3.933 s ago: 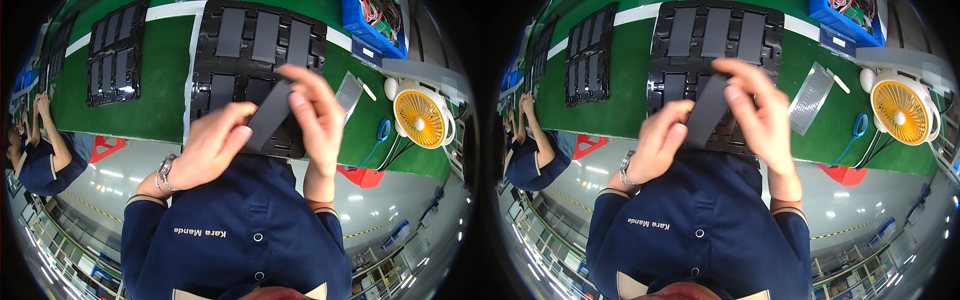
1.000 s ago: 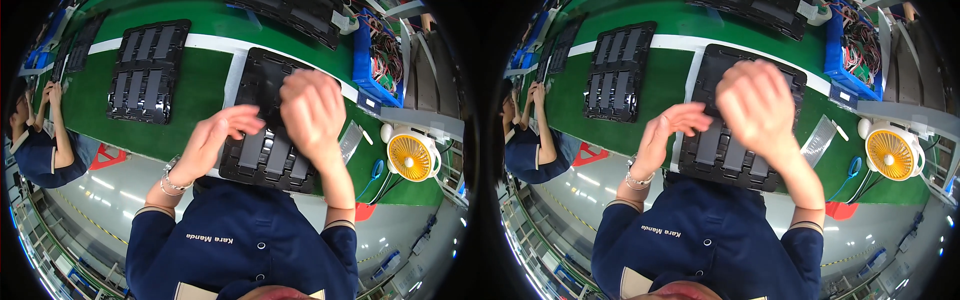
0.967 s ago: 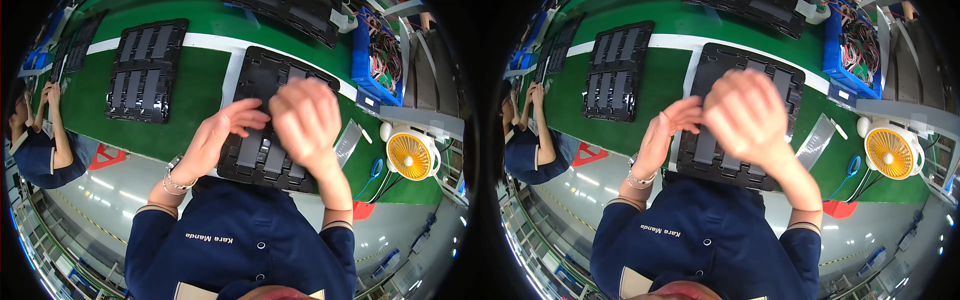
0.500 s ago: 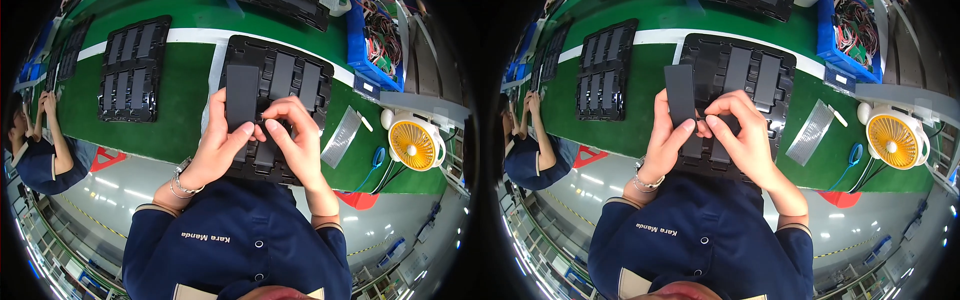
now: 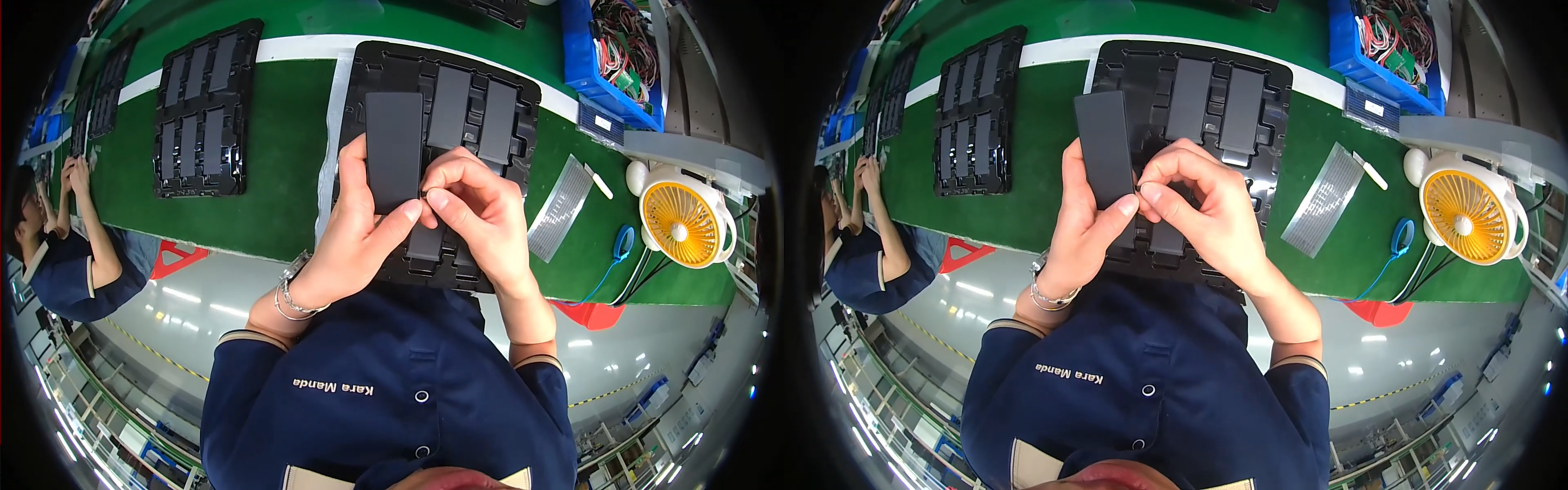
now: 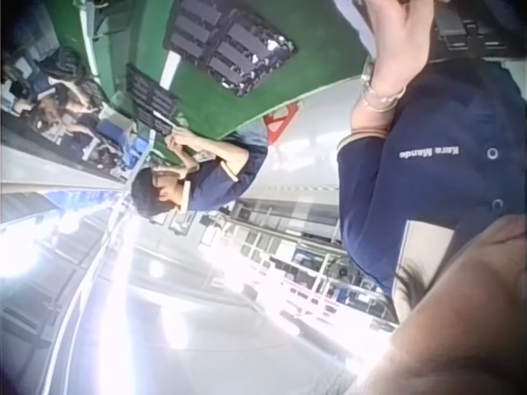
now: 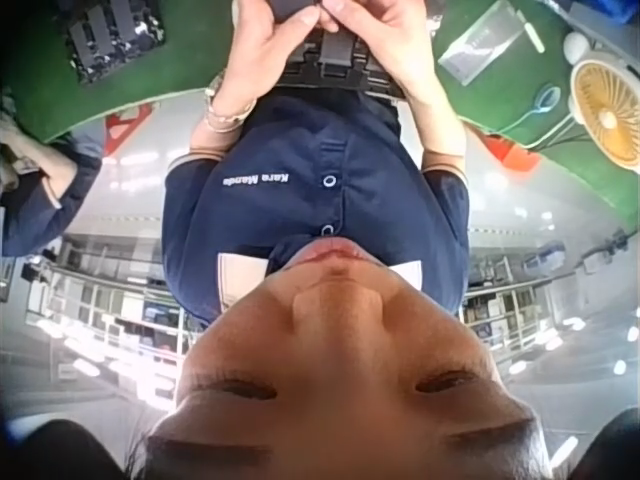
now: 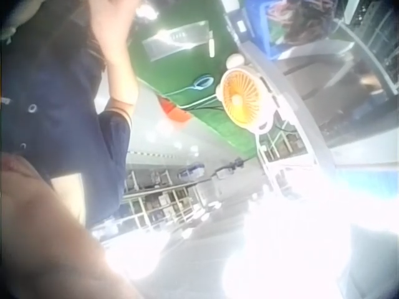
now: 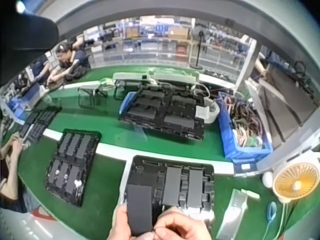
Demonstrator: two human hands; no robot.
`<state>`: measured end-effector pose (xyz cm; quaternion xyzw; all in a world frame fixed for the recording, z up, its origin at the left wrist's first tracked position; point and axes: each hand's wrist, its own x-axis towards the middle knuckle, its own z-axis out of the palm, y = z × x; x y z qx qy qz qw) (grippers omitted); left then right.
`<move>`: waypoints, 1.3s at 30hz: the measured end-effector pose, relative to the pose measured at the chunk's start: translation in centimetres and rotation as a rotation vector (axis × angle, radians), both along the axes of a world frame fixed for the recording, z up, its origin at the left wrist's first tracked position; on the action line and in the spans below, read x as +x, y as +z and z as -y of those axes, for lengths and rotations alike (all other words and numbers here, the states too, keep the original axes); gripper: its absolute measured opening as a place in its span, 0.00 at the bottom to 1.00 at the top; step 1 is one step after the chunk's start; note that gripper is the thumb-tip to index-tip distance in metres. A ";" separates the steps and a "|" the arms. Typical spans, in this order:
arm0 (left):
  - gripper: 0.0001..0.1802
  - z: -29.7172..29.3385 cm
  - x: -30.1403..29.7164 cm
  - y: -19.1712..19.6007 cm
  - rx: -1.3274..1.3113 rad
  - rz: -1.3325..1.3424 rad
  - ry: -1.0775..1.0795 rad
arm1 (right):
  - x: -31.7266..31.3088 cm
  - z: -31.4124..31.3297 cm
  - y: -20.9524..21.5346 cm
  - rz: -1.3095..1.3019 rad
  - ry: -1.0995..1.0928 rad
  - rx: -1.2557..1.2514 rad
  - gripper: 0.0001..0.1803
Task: The person assembles small black plastic components into an assembly tray by hand.
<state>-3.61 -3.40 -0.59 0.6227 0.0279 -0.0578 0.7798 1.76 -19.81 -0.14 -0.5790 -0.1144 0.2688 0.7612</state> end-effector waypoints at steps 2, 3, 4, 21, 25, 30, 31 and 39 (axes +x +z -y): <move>0.35 0.1 -0.2 -0.1 0.120 0.047 0.042 | -0.1 0.0 -0.1 0.083 -0.021 -0.030 0.03; 0.36 0.0 -0.3 -0.2 0.218 0.062 0.041 | -0.2 -0.1 -0.1 0.080 -0.023 -0.030 0.03; 0.37 0.0 -0.4 -0.2 0.315 0.076 0.039 | -0.3 -0.2 -0.1 0.088 -0.037 -0.038 0.03; 0.25 -0.4 0.4 -0.5 -1.255 -0.642 -0.573 | 2.1 1.5 -0.7 0.310 -0.067 -0.237 0.10; 0.29 -0.6 0.8 -0.3 -1.115 -0.686 -0.572 | 2.0 1.0 0.2 0.350 -0.145 -0.340 0.08; 0.28 -1.1 0.8 -0.2 -1.080 -0.752 -0.547 | 2.5 1.1 -0.1 0.391 -0.103 -0.421 0.10; 0.26 -1.4 0.9 -0.3 -1.090 -0.727 -0.495 | 2.8 1.2 -0.3 0.390 -0.108 -0.424 0.10; 0.23 -4.7 3.6 -0.4 0.014 -0.248 -0.113 | 6.5 1.4 -1.6 1.198 -0.009 -1.000 0.33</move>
